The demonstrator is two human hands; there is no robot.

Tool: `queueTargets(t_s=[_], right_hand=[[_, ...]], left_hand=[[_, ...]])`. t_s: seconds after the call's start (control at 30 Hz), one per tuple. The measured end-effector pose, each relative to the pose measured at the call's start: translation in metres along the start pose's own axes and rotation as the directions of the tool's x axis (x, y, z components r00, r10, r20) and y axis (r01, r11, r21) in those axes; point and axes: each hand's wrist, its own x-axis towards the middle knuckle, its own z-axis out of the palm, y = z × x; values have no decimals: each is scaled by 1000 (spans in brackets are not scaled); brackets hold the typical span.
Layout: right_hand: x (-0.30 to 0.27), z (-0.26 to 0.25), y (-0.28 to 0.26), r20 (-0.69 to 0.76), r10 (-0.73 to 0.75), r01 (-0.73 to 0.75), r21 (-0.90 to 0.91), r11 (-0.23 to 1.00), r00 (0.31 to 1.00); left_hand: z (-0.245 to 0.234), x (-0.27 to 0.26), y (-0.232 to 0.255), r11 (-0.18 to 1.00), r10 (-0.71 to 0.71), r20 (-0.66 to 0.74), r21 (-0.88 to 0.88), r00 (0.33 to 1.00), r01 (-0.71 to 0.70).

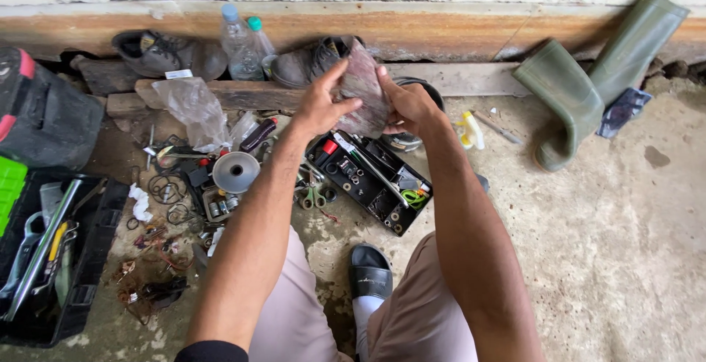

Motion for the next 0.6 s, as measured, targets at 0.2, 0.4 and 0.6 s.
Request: queueTargets(t_s=[0.2, 0.4, 0.6], right_hand=[[18, 8, 8, -10, -120, 120, 191, 974, 993], [37, 15, 2, -139, -386, 410, 282, 867, 912], [-4, 28, -5, -50, -607, 577, -256, 776, 793]], left_hand=[[5, 3, -10, 992, -37, -35, -122, 999, 32], [4, 1, 15, 898, -282, -134, 312, 950, 311], [-4, -3, 4, 887, -288, -253, 292, 923, 357]])
